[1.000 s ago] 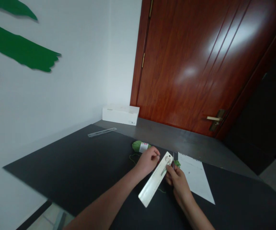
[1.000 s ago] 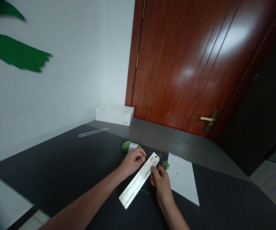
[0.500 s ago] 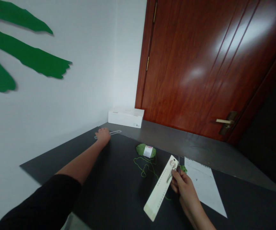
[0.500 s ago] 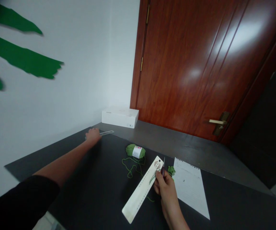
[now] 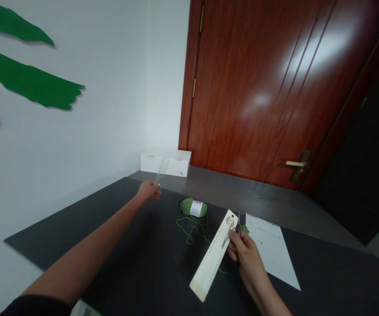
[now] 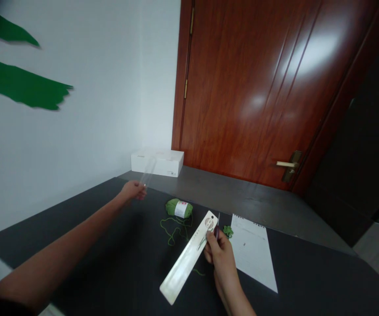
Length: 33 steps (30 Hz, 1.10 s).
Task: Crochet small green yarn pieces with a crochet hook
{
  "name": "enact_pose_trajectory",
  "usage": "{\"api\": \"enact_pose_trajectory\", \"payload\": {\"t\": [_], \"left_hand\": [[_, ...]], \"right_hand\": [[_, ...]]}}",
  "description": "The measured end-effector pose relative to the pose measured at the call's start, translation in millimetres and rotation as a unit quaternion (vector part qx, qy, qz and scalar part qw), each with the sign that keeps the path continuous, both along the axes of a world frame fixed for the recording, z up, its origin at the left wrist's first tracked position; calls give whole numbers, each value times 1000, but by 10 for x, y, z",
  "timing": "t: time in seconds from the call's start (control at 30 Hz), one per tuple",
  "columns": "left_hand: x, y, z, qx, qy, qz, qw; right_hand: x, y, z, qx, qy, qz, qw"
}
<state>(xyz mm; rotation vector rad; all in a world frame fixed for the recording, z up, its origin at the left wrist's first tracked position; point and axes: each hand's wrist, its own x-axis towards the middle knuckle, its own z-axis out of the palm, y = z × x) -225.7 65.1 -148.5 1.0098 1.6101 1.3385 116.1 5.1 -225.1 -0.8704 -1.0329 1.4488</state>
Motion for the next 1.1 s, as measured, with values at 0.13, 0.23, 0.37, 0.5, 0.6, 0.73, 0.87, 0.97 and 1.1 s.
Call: {"api": "enact_pose_trajectory", "payload": {"t": [0.13,0.23,0.37,0.5,0.6,0.73,0.87,0.97,1.1], "left_hand": [[642,-160,89,16,-83,-121,989],[1120,-257,97,42,-138,-186,972],[1679,-297,-104,72,-193,-198,958],[1995,-355,-377,96,-234,-191,949],[2025,-410,-477,95,-249,-188,945],[1974,-416,-504,90,-275,-197,937],[1990,-400,-511,73,-303,-205,928],[2010,-401,-511,56,-325,-213,920],[1970,-362,-504,42,-353,-204,912]], "right_hand": [[28,7,88,10,28,-7,1000],[67,16,158,17,42,-1,999],[116,55,191,57,49,-6,997],[135,105,159,57,39,-6,998],[137,128,133,47,37,4,998],[129,141,113,29,55,10,998],[135,167,105,18,64,-8,998],[167,203,121,15,78,-48,996],[223,223,179,44,98,-79,991]]}}
